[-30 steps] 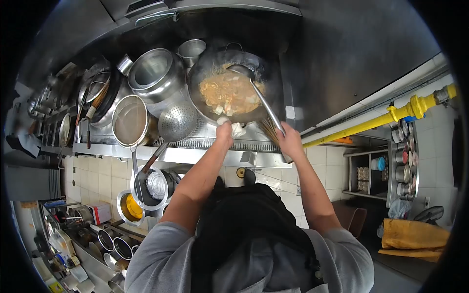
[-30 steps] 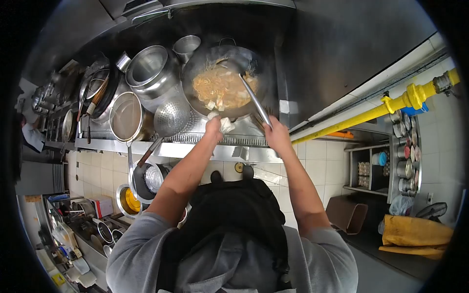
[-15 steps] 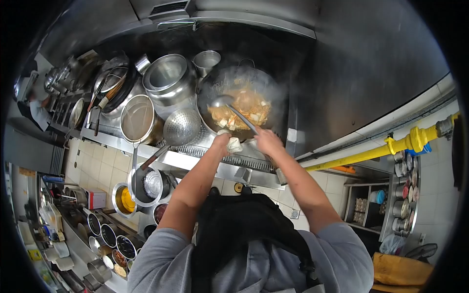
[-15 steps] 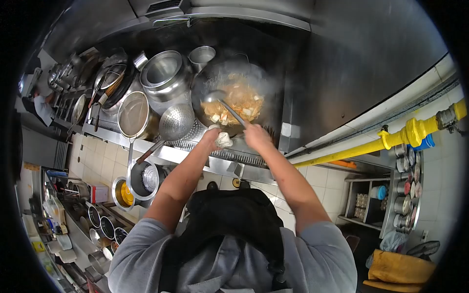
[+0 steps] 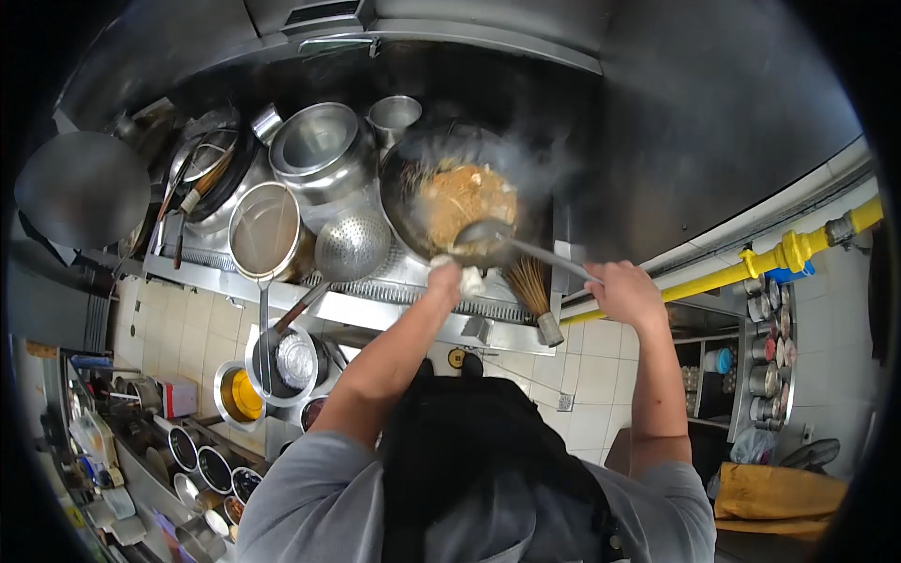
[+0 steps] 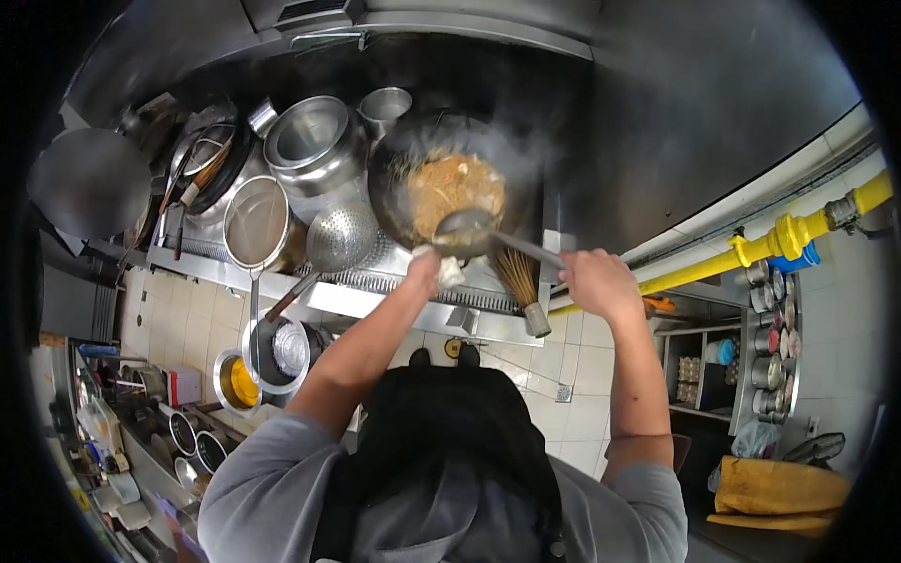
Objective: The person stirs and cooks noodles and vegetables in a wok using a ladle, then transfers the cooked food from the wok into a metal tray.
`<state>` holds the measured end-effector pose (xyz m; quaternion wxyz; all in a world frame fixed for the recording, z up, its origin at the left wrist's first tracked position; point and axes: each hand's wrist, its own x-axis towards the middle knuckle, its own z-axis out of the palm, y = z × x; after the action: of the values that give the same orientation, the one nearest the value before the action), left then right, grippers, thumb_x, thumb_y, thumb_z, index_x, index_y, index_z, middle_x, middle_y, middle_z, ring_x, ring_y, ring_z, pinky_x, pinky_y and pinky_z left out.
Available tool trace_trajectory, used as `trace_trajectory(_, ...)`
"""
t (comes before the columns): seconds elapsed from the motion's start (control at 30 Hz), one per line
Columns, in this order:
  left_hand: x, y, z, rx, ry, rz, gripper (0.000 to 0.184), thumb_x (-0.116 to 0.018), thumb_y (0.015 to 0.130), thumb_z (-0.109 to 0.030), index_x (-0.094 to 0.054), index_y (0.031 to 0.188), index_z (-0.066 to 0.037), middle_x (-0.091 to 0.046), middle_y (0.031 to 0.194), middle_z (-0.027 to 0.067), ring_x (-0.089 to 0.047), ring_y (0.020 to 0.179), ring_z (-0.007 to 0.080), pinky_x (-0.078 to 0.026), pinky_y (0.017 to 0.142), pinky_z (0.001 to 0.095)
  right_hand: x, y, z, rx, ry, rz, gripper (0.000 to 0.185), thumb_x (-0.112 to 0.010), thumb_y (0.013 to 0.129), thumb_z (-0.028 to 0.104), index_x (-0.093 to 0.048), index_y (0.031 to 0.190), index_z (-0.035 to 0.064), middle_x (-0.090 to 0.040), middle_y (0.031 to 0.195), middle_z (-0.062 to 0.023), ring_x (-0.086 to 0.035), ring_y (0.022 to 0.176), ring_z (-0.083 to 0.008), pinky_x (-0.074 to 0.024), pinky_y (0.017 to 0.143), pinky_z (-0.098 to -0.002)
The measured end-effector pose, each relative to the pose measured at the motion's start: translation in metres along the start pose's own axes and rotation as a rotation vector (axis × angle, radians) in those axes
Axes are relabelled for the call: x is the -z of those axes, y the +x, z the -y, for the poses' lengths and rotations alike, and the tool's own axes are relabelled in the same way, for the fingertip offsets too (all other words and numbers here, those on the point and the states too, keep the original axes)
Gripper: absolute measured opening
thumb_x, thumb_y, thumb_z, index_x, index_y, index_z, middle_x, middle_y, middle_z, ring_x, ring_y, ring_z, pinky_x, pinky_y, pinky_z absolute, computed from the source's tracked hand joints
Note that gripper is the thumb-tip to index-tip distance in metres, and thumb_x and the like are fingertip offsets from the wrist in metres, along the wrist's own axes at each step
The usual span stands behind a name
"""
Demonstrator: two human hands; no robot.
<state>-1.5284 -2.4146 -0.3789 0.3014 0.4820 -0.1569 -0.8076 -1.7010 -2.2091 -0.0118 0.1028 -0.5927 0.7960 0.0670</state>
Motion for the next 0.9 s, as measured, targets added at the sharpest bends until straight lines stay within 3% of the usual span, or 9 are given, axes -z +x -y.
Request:
trace_trajectory(0.17,-0.004,-0.053,-0.025,0.065,0.043,-0.048,0.026,-0.044,0.092,-0.004,-0.050,0.116,0.004,-0.062,0.096,0.0173,-0.068,0.073,0.0317,-0.059,0.057,0.0518,-0.007,0.026,0.020,0.012,0.078,0.196,0.036,-0.053,0.092,0.024,-0.062,0.123,0.0094,-0.067,0.106,-0.0187,-0.061,0.107,-0.0361,-0.0470,0.094,-0.0456)
trace_trajectory(0.23,0.007,-0.036,-0.016,-0.040,0.046,-0.059,0.028,-0.047,0.090,-0.004,-0.049,0.116,0.007,-0.062,0.097,0.0177,-0.068,0.071,0.0318,-0.059,0.058,0.0505,-0.060,0.054,0.020,-0.040,0.145,0.129,0.035,-0.053,0.092,0.024,-0.062,0.124,0.0109,-0.067,0.105,-0.0187,-0.062,0.105,-0.0366,-0.0472,0.094,-0.0465)
trace_trajectory(0.27,0.013,-0.057,-0.017,-0.096,0.028,-0.049,0.035,-0.060,0.078,-0.005,-0.056,0.108,0.013,-0.063,0.102,0.0186,-0.066,0.082,0.0290,-0.053,0.070,0.0408,-0.069,0.055,0.035,-0.111,0.165,0.054,0.036,-0.054,0.092,0.025,-0.061,0.125,0.0125,-0.068,0.103,-0.0192,-0.063,0.100,-0.0376,-0.0491,0.090,-0.0471)
trace_trajectory(0.4,0.058,-0.116,0.038,-0.279,0.304,-0.057,0.039,-0.056,0.078,-0.001,-0.056,0.117,0.007,-0.063,0.111,0.0134,-0.063,0.099,0.0258,-0.052,0.078,0.0375,-0.146,0.027,0.082,-0.306,0.258,-0.170,0.037,-0.057,0.091,0.026,-0.060,0.127,0.0166,-0.068,0.095,-0.0205,-0.066,0.084,-0.0400,-0.0539,0.078,-0.0483)
trace_trajectory(0.47,0.067,-0.148,0.034,-0.133,0.282,-0.049,0.046,-0.056,0.078,0.002,-0.053,0.124,0.003,-0.061,0.115,0.0112,-0.060,0.104,0.0252,-0.052,0.081,0.0376,-0.154,-0.002,0.086,-0.290,0.290,-0.219,0.037,-0.057,0.091,0.026,-0.060,0.127,0.0168,-0.068,0.092,-0.0208,-0.066,0.080,-0.0404,-0.0539,0.075,-0.0490)
trace_trajectory(0.63,0.030,-0.072,0.006,-0.034,0.047,0.003,0.019,-0.057,0.084,-0.008,-0.059,0.100,0.002,-0.061,0.091,0.0101,-0.059,0.076,0.0217,-0.053,0.070,0.0398,-0.123,-0.053,0.085,-0.297,0.324,-0.117,0.037,-0.058,0.090,0.026,-0.061,0.126,0.0176,-0.068,0.087,-0.0209,-0.065,0.077,-0.0414,-0.0529,0.073,-0.0509)
trace_trajectory(0.7,0.012,-0.079,-0.010,0.008,-0.068,-0.075,0.021,-0.047,0.090,-0.006,-0.052,0.109,0.002,-0.062,0.092,0.0146,-0.066,0.075,0.0319,-0.057,0.069,0.0493,-0.082,-0.054,0.078,-0.113,0.179,-0.111,0.034,-0.056,0.091,0.027,-0.062,0.123,0.0179,-0.068,0.090,-0.0208,-0.065,0.081,-0.0414,-0.0527,0.075,-0.0503)
trace_trajectory(0.8,0.000,-0.115,-0.038,0.054,-0.059,-0.002,0.024,-0.045,0.090,-0.004,-0.051,0.112,0.003,-0.061,0.094,0.0155,-0.067,0.079,0.0322,-0.057,0.070,0.0517,-0.063,-0.028,0.071,-0.052,0.154,0.053,0.033,-0.054,0.093,0.027,-0.062,0.122,0.0155,-0.068,0.095,-0.0200,-0.065,0.086,-0.0398,-0.0525,0.078,-0.0492)
trace_trajectory(0.9,0.019,-0.092,-0.015,-0.007,0.025,-0.050,0.025,-0.050,0.089,-0.008,-0.053,0.112,0.002,-0.061,0.095,0.0143,-0.066,0.081,0.0303,-0.057,0.069,0.0487,-0.109,0.004,0.071,-0.033,0.180,-0.131,0.032,-0.053,0.093,0.027,-0.062,0.121,0.0131,-0.068,0.094,-0.0194,-0.066,0.087,-0.0389,-0.0522,0.079,-0.0504)
